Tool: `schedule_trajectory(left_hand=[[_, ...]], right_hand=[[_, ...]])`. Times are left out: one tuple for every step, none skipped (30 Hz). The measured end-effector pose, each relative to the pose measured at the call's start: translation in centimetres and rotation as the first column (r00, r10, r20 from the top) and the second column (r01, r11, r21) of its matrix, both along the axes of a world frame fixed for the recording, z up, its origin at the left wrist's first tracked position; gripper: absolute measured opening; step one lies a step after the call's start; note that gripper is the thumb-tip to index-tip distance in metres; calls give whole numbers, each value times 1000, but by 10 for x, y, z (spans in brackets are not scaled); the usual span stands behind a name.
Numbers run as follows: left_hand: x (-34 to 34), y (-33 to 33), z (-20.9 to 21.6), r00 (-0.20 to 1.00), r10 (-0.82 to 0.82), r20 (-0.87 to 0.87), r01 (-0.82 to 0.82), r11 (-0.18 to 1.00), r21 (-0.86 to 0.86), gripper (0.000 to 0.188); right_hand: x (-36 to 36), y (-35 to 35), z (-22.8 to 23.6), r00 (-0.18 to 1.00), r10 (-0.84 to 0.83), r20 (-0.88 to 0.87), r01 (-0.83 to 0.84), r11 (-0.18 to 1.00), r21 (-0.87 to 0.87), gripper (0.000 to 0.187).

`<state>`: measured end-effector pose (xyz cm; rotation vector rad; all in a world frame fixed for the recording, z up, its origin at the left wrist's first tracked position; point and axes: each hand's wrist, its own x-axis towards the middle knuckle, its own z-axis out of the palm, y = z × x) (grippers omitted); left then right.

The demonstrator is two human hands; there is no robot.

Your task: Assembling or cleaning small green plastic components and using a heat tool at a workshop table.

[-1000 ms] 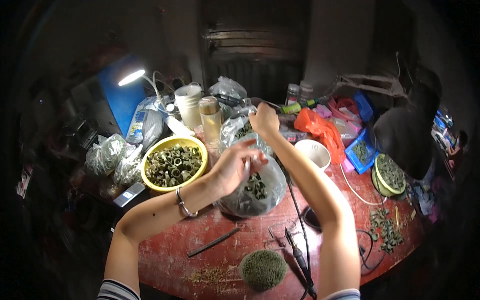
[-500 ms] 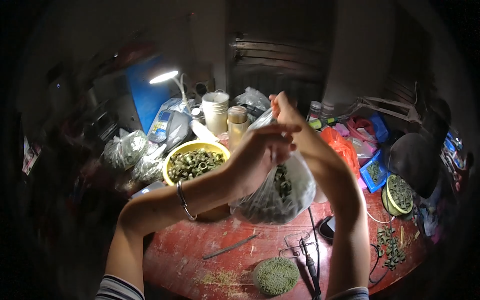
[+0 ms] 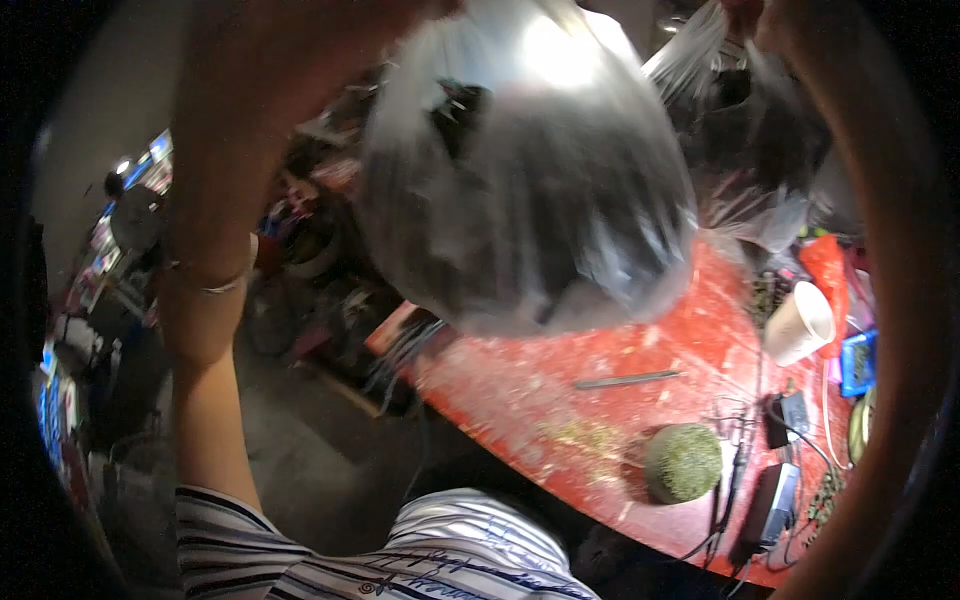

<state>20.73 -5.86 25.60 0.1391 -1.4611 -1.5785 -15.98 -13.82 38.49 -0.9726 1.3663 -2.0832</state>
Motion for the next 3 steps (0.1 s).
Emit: schedule_trajectory(left_hand=[[10,4,-10,998,-48,27,49,999,-23,19],[13,10,-1,997,49,62,-46,998,-46,19],[17,7,10,985,145,94,-138,988,-71,19]], right_hand=[[-10,15,-6,996,-94,9,94,996,6,20],[15,12,-15,1000,-2,-2,2,1000,17,20],[40,9,-28,996,89,-14,-89,996,27,20]])
